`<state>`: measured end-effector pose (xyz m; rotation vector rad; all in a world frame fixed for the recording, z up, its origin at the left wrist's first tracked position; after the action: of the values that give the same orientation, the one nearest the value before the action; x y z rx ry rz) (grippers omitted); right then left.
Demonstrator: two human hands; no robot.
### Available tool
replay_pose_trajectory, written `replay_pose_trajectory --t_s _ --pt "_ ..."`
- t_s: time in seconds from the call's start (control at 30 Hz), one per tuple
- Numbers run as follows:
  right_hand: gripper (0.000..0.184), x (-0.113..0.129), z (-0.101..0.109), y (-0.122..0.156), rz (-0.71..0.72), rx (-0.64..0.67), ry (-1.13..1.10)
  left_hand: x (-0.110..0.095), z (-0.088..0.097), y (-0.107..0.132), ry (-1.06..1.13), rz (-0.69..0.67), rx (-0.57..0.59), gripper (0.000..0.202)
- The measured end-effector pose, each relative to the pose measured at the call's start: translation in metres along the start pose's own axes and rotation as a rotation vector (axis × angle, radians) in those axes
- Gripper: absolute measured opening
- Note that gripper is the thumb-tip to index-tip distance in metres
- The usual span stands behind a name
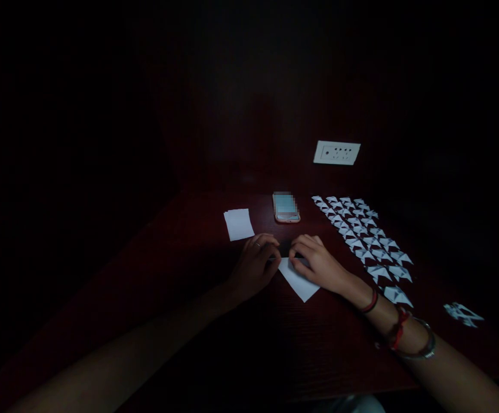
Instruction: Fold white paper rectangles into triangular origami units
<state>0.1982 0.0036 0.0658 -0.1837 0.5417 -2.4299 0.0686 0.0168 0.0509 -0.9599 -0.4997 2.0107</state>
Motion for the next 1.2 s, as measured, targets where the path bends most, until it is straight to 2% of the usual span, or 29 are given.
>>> replay_pose_trajectory --t_s 0.27,0.4,0.5,0.6,0.7,1.2 --pt "0.006 -0.031 0.002 0.005 -0.046 0.057 0.061 0.014 0.006 0.005 0.017 0.099 -0.083 0.005" --pt "0.009 -0.042 0.011 0.007 -0.125 -0.041 0.107 0.021 0.008 0.005 -0.003 0.148 -0.105 0.006" --pt "0.012 -0.030 0.017 0.006 -0.116 -0.115 0.113 0.017 0.004 0.004 -0.002 0.106 -0.079 0.007" --pt "0.018 -0.006 0.016 0.003 -0.015 -0.074 0.136 0.007 0.001 0.002 0.015 0.031 -0.043 0.006" --pt "0.016 0.008 0.013 0.001 0.024 -0.051 0.152 0.001 -0.001 0.001 0.027 -0.007 -0.016 0.005" --pt "0.018 0.005 0.009 0.001 0.060 -0.048 0.199 0.005 0.000 0.000 0.019 0.000 0.013 0.006"
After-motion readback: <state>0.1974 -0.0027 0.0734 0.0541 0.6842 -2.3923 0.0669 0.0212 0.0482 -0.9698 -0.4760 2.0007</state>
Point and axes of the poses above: each hand's wrist, its own y-axis away from the middle knuckle, its own z-axis out of the back of the hand, x = y × z, the point moved 5 cm from there along -y, towards the middle knuckle, and after that the axes turned 12 degrees about y, right-handed, at the moved point
